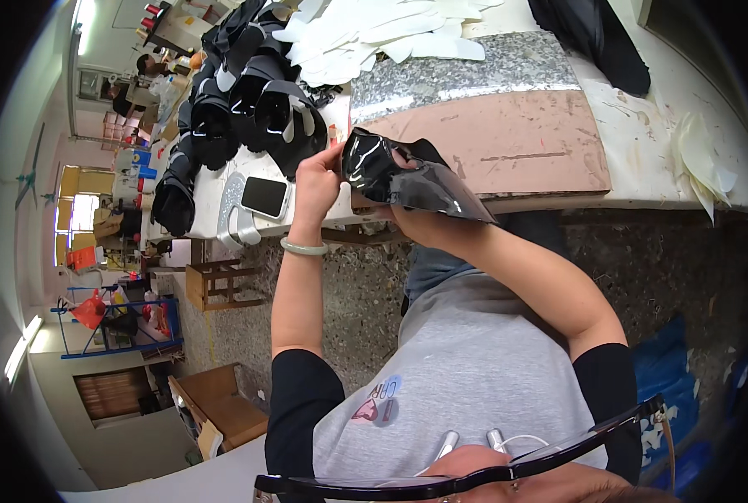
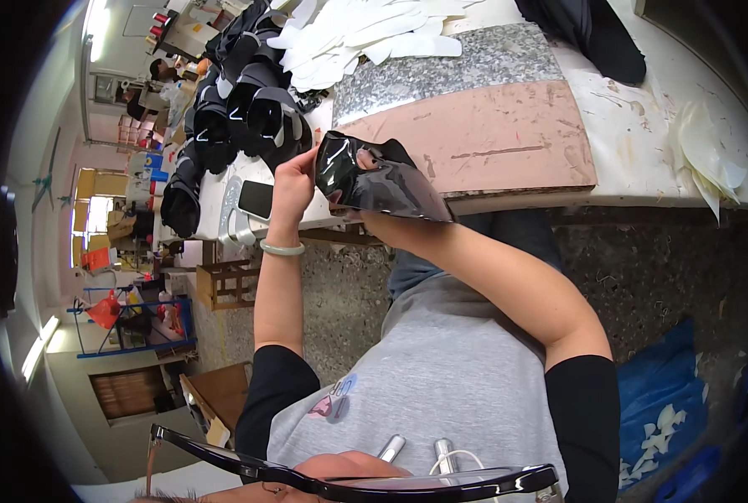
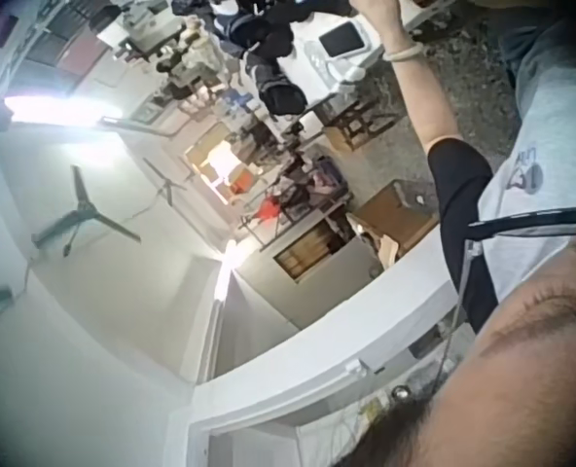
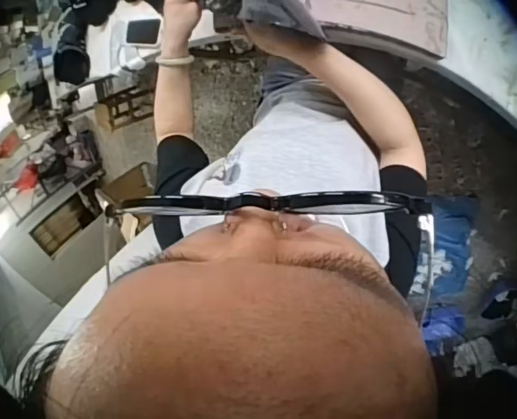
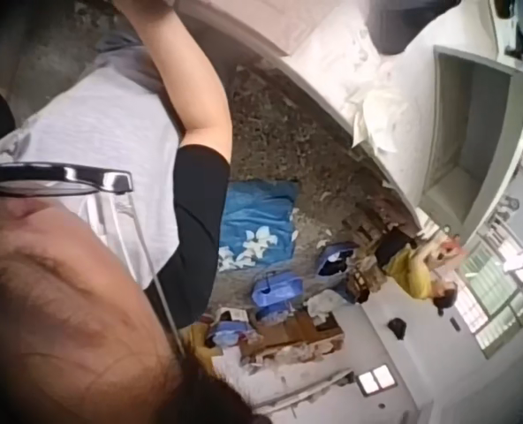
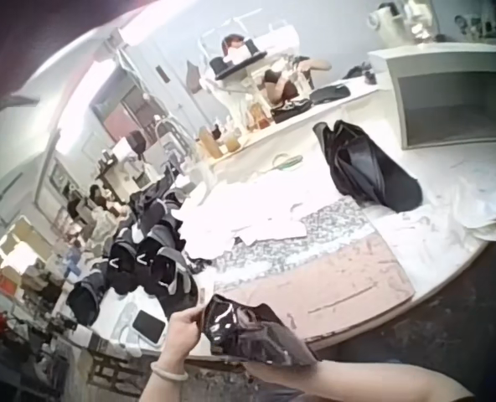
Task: The person removes a heated lining piece from a heating box by hand, attaches it to a shoe heel component, and wraps and presses the outer shoe material over it to assemble the parts.
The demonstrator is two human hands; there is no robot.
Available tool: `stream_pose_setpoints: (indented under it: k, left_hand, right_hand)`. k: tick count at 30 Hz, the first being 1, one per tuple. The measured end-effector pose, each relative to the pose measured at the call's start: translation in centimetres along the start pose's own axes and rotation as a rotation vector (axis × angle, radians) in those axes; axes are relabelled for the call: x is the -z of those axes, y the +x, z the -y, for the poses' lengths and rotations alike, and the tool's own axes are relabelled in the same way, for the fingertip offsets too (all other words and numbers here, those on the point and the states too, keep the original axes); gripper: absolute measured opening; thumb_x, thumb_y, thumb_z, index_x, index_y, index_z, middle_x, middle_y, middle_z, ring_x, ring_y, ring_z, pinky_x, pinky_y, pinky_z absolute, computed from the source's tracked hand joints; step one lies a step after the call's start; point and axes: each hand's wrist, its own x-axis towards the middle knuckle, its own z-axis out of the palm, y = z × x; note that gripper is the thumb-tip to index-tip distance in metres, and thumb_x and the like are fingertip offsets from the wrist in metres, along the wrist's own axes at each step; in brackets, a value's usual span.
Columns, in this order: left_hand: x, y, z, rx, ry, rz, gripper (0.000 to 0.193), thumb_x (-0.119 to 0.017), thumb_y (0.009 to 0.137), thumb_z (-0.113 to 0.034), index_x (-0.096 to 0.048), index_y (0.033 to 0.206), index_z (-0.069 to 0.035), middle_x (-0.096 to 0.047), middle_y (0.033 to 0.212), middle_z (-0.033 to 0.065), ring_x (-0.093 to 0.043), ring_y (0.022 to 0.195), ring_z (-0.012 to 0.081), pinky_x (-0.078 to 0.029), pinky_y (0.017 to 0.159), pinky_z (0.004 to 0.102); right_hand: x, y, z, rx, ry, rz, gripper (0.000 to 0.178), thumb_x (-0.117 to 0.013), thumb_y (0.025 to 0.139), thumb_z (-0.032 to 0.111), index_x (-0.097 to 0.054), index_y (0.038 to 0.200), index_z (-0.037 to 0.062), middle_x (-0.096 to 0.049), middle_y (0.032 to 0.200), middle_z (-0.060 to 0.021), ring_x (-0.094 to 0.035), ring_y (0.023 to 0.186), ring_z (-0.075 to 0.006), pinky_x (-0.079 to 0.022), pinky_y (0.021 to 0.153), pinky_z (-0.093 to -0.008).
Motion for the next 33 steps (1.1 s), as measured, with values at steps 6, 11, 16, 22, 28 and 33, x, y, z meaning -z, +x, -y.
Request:
stream_pose_setpoints:
  k: [6, 11, 16, 22, 28, 33]
  left_hand:
    - [0.2, 0.6, -1.5, 0.11, -0.175, 0.079, 0.032, -0.052, 0.078, 0.009, -0.067, 0.105, 0.003, -0.068, 0.081, 0.0056, -0.061, 0.069, 0.0101, -0.053, 0.059, 0.0259]
    - [0.5, 0.3, -1.9, 0.179, -0.014, 0.141, 0.028, -0.05, 0.084, 0.008, -0.065, 0.108, 0.005, -0.067, 0.089, 0.0064, -0.062, 0.074, 0.0111, -0.054, 0.064, 0.026]
    - [1.2, 0.5, -0.9, 0.103, -0.067, 0.071, 0.024, -0.057, 0.08, 0.004, -0.069, 0.101, 0.003, -0.066, 0.078, 0.0056, -0.061, 0.066, 0.01, -0.051, 0.056, 0.0256]
    - [1.1, 0.8, -0.1, 0.121, -0.296, -0.005, 0.021, -0.062, 0.08, -0.004, -0.068, 0.098, 0.005, -0.067, 0.078, 0.0073, -0.061, 0.064, 0.0106, -0.051, 0.054, 0.0244]
    - [0.9, 1.5, -1.2, 0.247, -0.083, 0.078, 0.018, -0.063, 0.084, -0.013, -0.068, 0.093, 0.002, -0.067, 0.081, 0.0071, -0.065, 0.071, 0.0143, -0.053, 0.06, 0.0262]
    - [1.6, 1.3, -0.5, 0.195, -0.316, 0.06, 0.022, -0.054, 0.086, -0.008, -0.068, 0.096, 0.005, -0.066, 0.079, 0.0057, -0.062, 0.065, 0.0131, -0.047, 0.056, 0.0263]
  right_hand:
    - [-0.1, -0.6, -2.1, 0.606, -0.522, -0.102, 0.067, -0.067, 0.079, 0.022, -0.037, 0.134, -0.003, -0.051, 0.121, -0.019, -0.051, 0.111, -0.0348, -0.043, 0.092, -0.0445]
    - [0.9, 1.6, 1.0, 0.089, -0.253, 0.345, 0.072, -0.068, 0.081, 0.03, -0.033, 0.134, -0.004, -0.053, 0.116, -0.0273, -0.049, 0.115, -0.04, -0.037, 0.097, -0.0457]
    - [-5.3, 2.5, -4.1, 0.555, -0.406, -0.209, 0.061, -0.067, 0.077, 0.029, -0.045, 0.128, 0.0041, -0.058, 0.118, -0.0147, -0.054, 0.111, -0.0296, -0.041, 0.095, -0.0396]
    - [-1.1, 4.0, -0.9, 0.51, -0.268, 0.032, 0.049, -0.062, 0.08, 0.022, -0.05, 0.126, 0.0099, -0.06, 0.113, -0.0116, -0.057, 0.105, -0.0252, -0.043, 0.09, -0.0416]
    - [-5.2, 5.0, -2.6, 0.494, -0.686, -0.224, 0.045, -0.064, 0.083, 0.038, -0.06, 0.114, 0.0043, -0.056, 0.106, -0.0139, -0.055, 0.099, -0.0312, -0.046, 0.083, -0.0418]
    - [-4.8, 5.6, -1.7, 0.482, -0.609, -0.293, 0.06, -0.069, 0.071, 0.053, -0.057, 0.109, 0.008, -0.056, 0.107, -0.0066, -0.05, 0.1, -0.0263, -0.032, 0.091, -0.0425]
